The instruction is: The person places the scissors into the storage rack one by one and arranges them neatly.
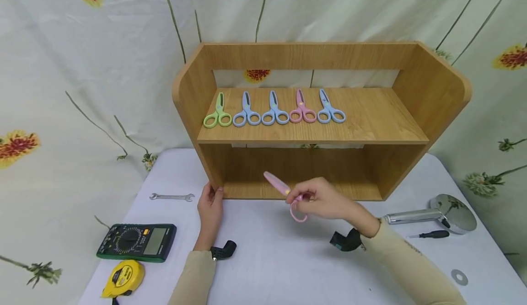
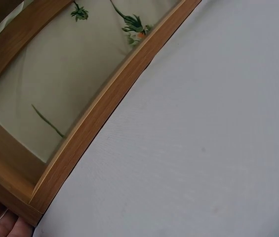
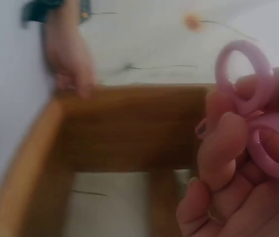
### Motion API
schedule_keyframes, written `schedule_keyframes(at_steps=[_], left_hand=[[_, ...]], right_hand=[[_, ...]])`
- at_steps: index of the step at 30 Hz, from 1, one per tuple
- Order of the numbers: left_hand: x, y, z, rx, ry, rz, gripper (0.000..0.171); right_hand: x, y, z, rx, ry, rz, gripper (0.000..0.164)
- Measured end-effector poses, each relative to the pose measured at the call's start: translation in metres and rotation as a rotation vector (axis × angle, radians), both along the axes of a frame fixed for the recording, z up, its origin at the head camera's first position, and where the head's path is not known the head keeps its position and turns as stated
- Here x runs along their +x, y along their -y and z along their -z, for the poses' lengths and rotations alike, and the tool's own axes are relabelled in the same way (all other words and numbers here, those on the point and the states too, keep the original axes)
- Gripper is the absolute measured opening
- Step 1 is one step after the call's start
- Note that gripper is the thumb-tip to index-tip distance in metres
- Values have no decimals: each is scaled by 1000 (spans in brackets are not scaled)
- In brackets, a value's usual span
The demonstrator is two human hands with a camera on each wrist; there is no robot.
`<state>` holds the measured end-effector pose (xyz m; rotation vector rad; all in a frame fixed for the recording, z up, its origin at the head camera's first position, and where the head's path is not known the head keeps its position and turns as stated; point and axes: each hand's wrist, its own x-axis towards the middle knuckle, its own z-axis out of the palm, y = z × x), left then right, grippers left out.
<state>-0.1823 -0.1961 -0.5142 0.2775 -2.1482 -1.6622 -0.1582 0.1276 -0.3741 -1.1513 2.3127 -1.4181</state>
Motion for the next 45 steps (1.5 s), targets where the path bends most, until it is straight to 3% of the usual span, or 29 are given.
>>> schedule_keyframes(at_steps=[3,7,14,18,22,26,32,45], left_hand=[[0,1,-1,-12,15,-3,45],[0,2,-1,-7,26,-2,45],[0,0,-2,0,31,-8,45],[0,0,-2,7,19,-15,44],[1,1,-2,10,24,-21,45],[1,1,-2,1,41,-30,45],[-1,1,-1,-17,31,-36,44],[1,-1,-3,-33,52,-35,45]], right_hand=[[-4,-17,-38,-28,-49,69,13],[-9,-34,-75,-8,-88,187,12],[-40,-61,-111,-33,-233,371,12],[-65,-77,-124,-3,-269,566,18],[-87,-91,-125,88,-219,729,27],[-103,-99,-114,202,-243,796,31],[-107,-99,-104,260,-368,802,30],[-103,-98,-106,345,-394,727,41]])
